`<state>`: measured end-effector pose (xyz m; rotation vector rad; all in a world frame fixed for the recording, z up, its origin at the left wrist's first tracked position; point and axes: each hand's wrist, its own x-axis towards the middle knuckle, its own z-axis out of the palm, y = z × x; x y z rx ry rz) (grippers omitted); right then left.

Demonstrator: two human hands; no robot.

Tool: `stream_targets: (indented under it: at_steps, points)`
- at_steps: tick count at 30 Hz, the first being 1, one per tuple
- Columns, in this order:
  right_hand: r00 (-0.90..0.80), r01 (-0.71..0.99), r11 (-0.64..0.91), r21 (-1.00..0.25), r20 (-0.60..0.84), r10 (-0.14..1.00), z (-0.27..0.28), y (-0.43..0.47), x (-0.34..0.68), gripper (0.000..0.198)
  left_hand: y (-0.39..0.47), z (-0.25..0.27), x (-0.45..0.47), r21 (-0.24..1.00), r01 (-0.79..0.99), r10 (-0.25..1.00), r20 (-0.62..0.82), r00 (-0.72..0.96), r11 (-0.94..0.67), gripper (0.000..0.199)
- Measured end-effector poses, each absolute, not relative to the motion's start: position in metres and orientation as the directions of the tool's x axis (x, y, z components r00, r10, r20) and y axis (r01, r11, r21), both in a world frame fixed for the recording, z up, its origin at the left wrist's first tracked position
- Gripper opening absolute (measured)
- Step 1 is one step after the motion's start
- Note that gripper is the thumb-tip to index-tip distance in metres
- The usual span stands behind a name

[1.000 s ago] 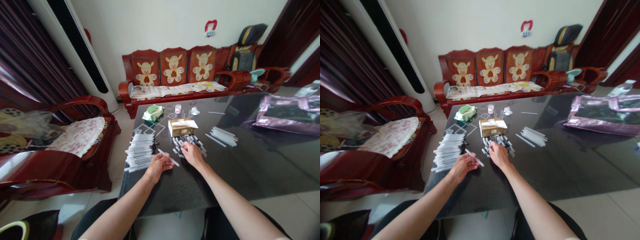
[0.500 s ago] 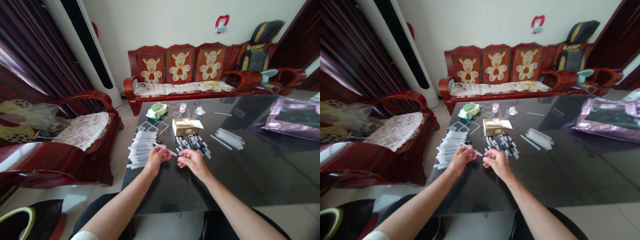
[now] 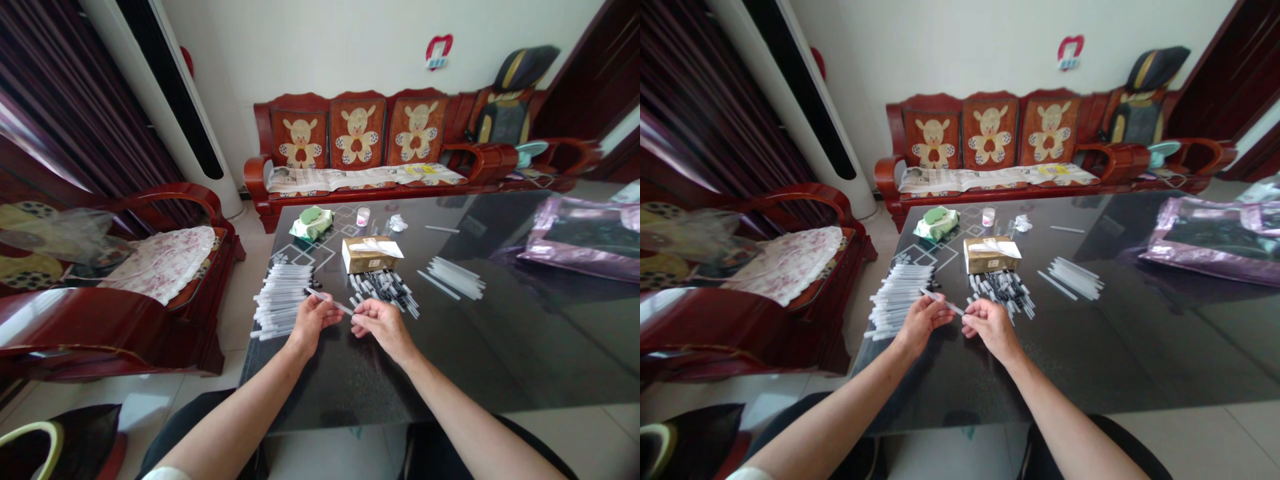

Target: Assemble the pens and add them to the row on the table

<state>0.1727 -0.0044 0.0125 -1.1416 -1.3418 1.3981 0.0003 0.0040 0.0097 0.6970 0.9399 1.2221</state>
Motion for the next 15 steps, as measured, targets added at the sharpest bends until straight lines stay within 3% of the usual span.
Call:
stream_targets:
  at_steps: [7,15]
  points:
    - [-0.203,-0.083,-0.098,-0.992,-0.080,0.976,0.0097,-0.0041,0.1727,0.031,0.0023,0.0097,0.0005,0.874,-0.457,0.986,-0.162,0.047,0.165,0.031]
    - [-0.165,-0.073,-0.090,-0.993,-0.077,0.983,0.0036,-0.0038,0.1717,0.032,-0.0003,0.0069,0.0055,0.866,-0.488,0.993,-0.115,0.022,0.111,0.029]
